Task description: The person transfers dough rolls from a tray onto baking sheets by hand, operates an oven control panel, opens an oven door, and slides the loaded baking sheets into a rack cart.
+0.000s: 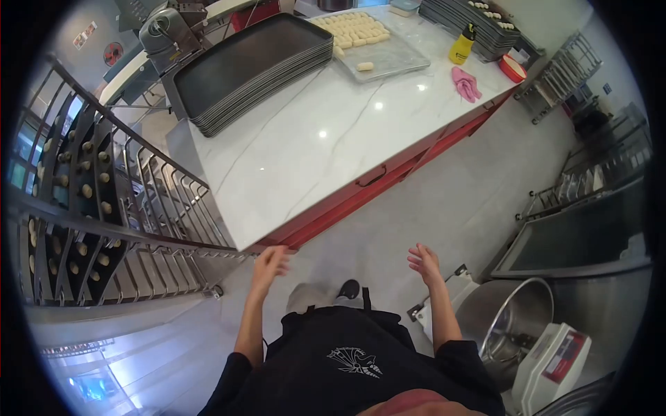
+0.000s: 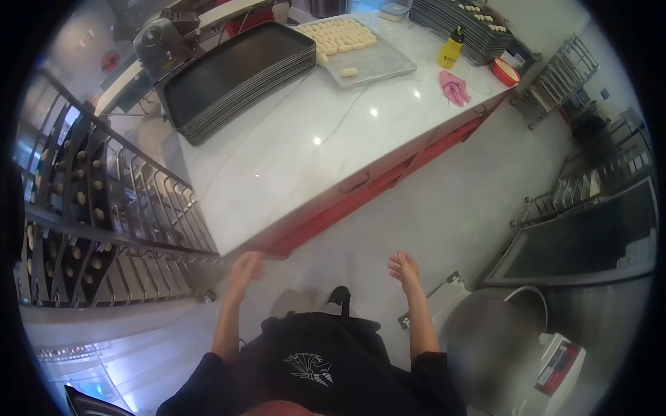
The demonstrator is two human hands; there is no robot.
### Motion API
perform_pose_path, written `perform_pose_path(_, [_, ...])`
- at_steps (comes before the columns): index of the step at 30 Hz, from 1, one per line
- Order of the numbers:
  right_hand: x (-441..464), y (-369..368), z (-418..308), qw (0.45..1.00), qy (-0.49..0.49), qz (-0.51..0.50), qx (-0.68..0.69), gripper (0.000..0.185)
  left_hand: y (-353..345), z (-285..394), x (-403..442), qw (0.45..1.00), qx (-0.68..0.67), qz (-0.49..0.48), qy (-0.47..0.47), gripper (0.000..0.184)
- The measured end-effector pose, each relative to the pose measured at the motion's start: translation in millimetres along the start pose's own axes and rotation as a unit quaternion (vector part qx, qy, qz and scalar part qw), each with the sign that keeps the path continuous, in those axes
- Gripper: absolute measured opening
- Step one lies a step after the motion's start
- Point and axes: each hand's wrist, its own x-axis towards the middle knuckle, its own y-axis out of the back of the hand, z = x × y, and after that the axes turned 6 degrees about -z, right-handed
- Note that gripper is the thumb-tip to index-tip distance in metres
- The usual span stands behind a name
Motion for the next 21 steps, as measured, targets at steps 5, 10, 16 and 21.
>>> perform_pose_path(5, [55, -24, -97, 0.991, 0.066, -0.015, -0.113, 0.049, -103, 126, 86, 0.978, 0.114, -0.129, -0.116, 0.026])
perform_pose_path(10, [89, -54, -156, 0.897, 0.192, -0.083, -0.389, 0.045, -121, 218, 226, 0.896, 0.317, -0.081, -0.301, 0.029])
perform_pose_path(16, [116, -41, -236, 0.807, 0.173, -0.071, -0.56, 0.043, -83, 295, 462, 0.71, 0.584, 0.252, -0.3, 0.07])
perform_pose_path(21, [155, -44, -310, 0.782, 0.227, -0.025, -0.58, 0.041, -58, 312, 543, 0.625, 0.65, 0.379, -0.208, 0.069])
